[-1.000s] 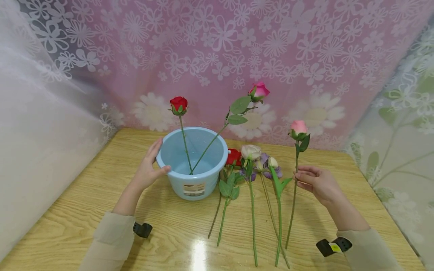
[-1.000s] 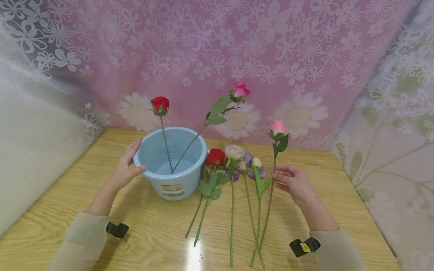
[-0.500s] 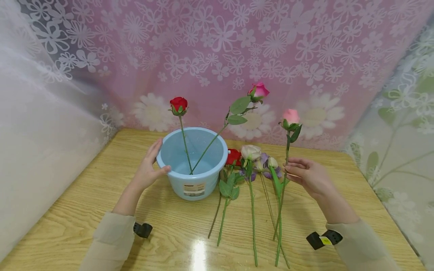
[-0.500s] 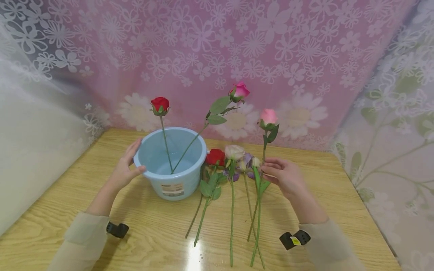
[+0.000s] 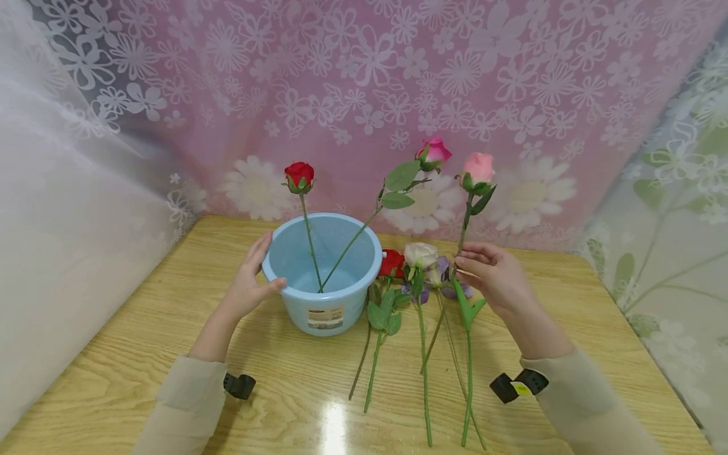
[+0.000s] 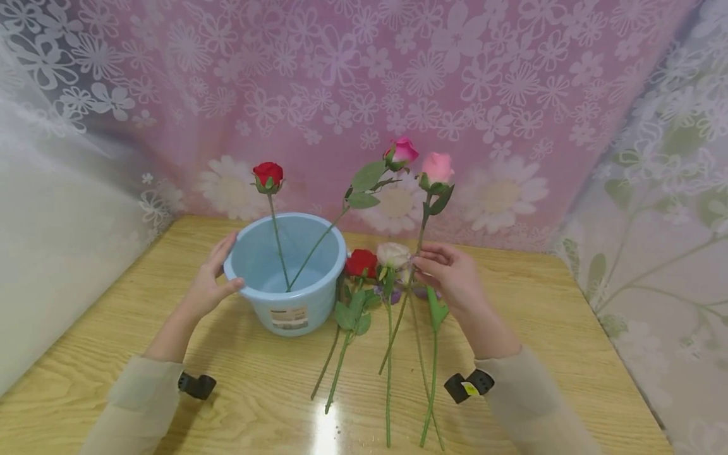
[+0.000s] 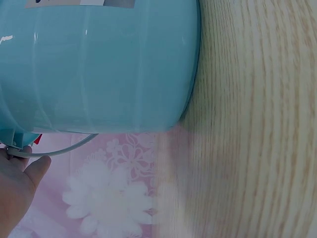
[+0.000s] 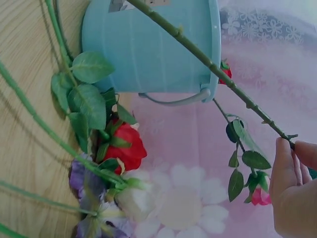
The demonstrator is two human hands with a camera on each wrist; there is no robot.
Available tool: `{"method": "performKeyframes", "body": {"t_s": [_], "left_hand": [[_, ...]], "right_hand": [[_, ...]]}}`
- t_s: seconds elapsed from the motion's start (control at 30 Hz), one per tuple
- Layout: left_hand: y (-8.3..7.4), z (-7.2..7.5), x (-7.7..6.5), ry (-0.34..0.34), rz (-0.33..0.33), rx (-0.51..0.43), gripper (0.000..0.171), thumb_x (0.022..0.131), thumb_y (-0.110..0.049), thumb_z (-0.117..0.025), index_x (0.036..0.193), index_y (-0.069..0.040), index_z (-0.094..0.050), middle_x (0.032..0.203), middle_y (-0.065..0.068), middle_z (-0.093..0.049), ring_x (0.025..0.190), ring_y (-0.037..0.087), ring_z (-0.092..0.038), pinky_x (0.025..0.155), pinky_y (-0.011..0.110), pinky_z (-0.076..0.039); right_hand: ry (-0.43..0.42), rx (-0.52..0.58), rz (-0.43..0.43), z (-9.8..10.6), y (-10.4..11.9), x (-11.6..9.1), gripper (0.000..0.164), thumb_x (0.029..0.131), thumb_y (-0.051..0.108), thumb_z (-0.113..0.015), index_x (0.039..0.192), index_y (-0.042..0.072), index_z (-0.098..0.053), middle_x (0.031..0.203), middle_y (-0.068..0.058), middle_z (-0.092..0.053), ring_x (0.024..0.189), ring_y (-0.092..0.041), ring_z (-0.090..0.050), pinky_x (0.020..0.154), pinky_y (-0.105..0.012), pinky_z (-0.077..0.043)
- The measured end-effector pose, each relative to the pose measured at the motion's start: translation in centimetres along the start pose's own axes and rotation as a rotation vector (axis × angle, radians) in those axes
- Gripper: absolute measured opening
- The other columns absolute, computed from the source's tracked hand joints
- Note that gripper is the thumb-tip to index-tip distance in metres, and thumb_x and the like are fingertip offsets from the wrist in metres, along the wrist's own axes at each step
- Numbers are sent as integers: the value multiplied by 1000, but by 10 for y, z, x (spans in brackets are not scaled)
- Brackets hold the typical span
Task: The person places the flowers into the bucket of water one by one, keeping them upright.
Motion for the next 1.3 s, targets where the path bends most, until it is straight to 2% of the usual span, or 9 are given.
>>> {"method": "performKeyframes", "body": {"t_s": [0.13, 0.3, 0.47, 0.8, 0.97, 1.03, 1.2, 1.3], "left_hand": [[-18, 0, -2, 2, 3, -10, 83, 75, -13, -64, 139, 5, -13, 142, 24, -9, 128, 38, -13, 101, 52, -19], [-26, 0, -3, -3, -13, -10, 85, 77, -23, -65, 137, 9, -14, 141, 28, -10, 127, 41, -14, 100, 53, -19], [-25, 0, -2, -3, -25, -21, 90, 77, -34, -66, 137, 8, -15, 140, 29, -10, 126, 42, -14, 100, 54, -19], [-25, 0, -2, -7, -22, -19, 90, 77, -35, -66, 138, 7, -15, 141, 28, -10, 126, 41, -15, 100, 53, -20], [-24, 0, -2, -8, -26, -22, 91, 77, -37, -66, 138, 7, -14, 141, 28, -10, 126, 42, -15, 99, 54, -20], [-19, 0, -2, -9, -23, -16, 92, 76, -37, -66, 139, 5, -14, 141, 26, -11, 126, 42, -16, 99, 54, -21], [5, 1, 1, -18, -32, 5, 90, 75, -38, -67, 142, -6, -16, 144, 18, -12, 128, 34, -18, 100, 51, -23], [-1, 0, 0, -18, -34, -4, 90, 75, -37, -67, 141, -4, -15, 144, 20, -12, 128, 36, -17, 100, 52, -22]], "right_hand": [[12, 23, 7, -11, 6, 3, 27, 83, 2, -58, 107, 0, -46, 86, -2, -55, 80, -13, -58, 71, -23, -50], [28, 38, 32, -21, 14, 6, 27, 83, 1, -57, 107, -1, -46, 86, -3, -56, 80, -14, -59, 71, -23, -50], [25, 68, 64, -29, 22, 9, 21, 83, 0, -58, 103, 1, -50, 86, -4, -57, 80, -14, -59, 71, -23, -50], [-19, 220, 142, -40, 42, 15, 17, 80, -1, -61, 95, 2, -56, 86, -6, -58, 79, -15, -60, 71, -24, -51], [-10, 295, 183, -45, 51, 18, 13, 80, -4, -60, 92, 1, -58, 86, -8, -61, 78, -17, -62, 69, -25, -51], [-3, 320, 205, -47, 56, 19, 12, 81, -6, -58, 91, 2, -59, 85, -9, -62, 76, -17, -62, 68, -24, -52], [1, 411, 251, -50, 69, 23, 13, 81, -11, -53, 88, -1, -60, 81, -11, -62, 72, -19, -63, 65, -25, -52], [3, 487, 271, -50, 77, 25, 12, 80, -12, -55, 86, -3, -60, 80, -12, -61, 70, -20, -63, 65, -27, -52]]}}
Point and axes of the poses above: each hand's wrist, its own x-axis towards the middle knuckle, its own z-axis out of the back of the hand, y = z × x, the point moved 9 cm from there along x, towards the middle knuckle
